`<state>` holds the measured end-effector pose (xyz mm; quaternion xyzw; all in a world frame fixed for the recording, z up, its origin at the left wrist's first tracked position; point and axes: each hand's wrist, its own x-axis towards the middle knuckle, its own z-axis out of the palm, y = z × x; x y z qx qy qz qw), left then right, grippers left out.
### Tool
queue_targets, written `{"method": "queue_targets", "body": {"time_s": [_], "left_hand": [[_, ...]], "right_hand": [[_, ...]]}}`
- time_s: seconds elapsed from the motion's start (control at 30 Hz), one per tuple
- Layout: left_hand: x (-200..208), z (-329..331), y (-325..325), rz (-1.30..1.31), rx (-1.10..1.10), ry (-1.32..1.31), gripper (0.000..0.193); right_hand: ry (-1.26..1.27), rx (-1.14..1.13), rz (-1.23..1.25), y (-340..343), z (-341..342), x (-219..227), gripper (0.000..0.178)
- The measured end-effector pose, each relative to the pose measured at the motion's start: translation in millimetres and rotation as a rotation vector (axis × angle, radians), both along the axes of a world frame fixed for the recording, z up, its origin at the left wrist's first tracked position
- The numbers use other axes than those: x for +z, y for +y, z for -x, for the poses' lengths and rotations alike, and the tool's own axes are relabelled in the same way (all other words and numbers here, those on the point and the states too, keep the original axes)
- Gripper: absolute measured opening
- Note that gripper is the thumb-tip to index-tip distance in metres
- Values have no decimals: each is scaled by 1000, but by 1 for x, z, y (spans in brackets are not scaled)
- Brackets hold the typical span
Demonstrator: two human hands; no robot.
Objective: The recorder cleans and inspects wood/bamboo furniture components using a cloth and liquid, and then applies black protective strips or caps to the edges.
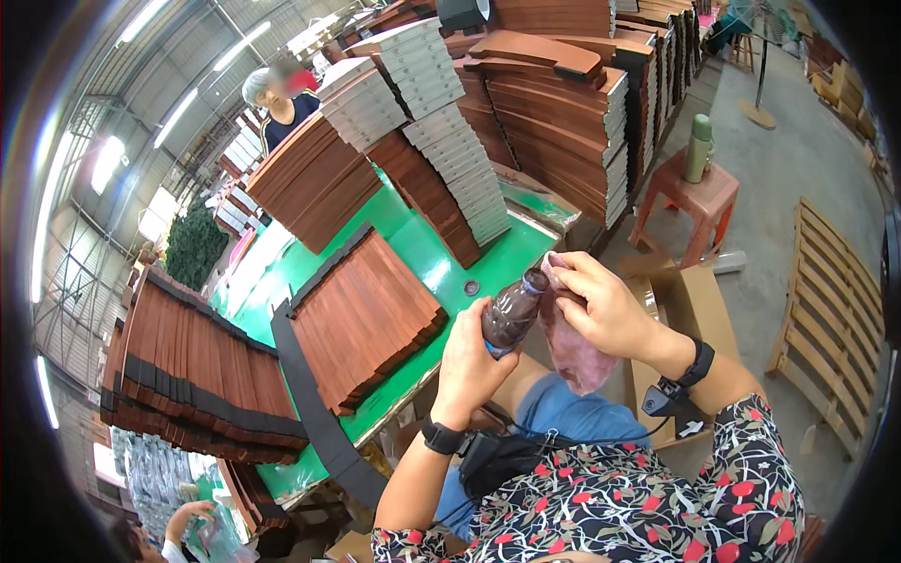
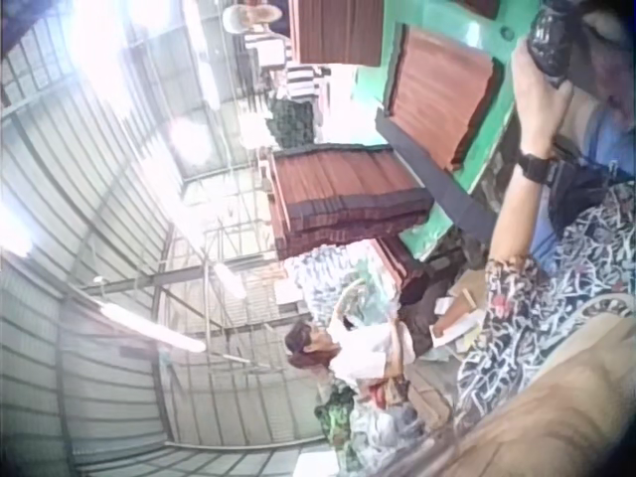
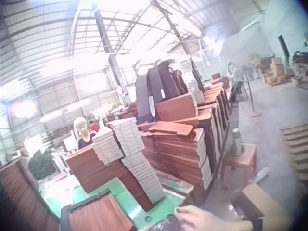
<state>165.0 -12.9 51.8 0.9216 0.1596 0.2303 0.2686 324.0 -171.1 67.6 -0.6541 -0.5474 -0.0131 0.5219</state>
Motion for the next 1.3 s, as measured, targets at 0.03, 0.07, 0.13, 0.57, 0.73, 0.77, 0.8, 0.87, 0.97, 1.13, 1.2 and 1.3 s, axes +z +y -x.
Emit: {"method": "queue_targets", "body": {"time_s": [0.03,0.07,0.13,0.57,0.73,0.77,0.8,0.87,0.97,1.13,1.2,1.3], "left_hand": [[1,-3,-1,-23,0,-5,75],[1,-6,-2,-45,0,-11,72],[-2,-7,0,-74,8,-15,72],[3,-5,3,-233,62,27,74],[6,-1,4,-275,62,26,75],[7,-1,4,-283,60,34,75],[8,0,5,-283,58,27,75],[7,0,6,-291,45,10,76],[8,2,5,-265,51,-26,74],[10,2,5,-270,60,-7,73],[8,2,6,-278,65,-2,73],[8,3,6,-278,76,2,74]], "right_hand": [[-25,-26,15,0,-2,-3,34],[-21,-25,19,0,-3,-4,34],[-38,-33,58,1,-3,-2,35],[-115,-42,90,10,-6,-6,37],[-135,-39,65,12,-4,-7,37],[-143,-44,65,12,-4,-7,37],[-144,-44,70,12,-3,-6,37],[-149,-47,77,10,-2,-3,37],[-134,-30,107,10,-1,2,38],[-117,-37,129,11,-2,1,37],[-107,-33,117,12,-1,2,34],[-75,-15,124,14,-2,7,32]]}}
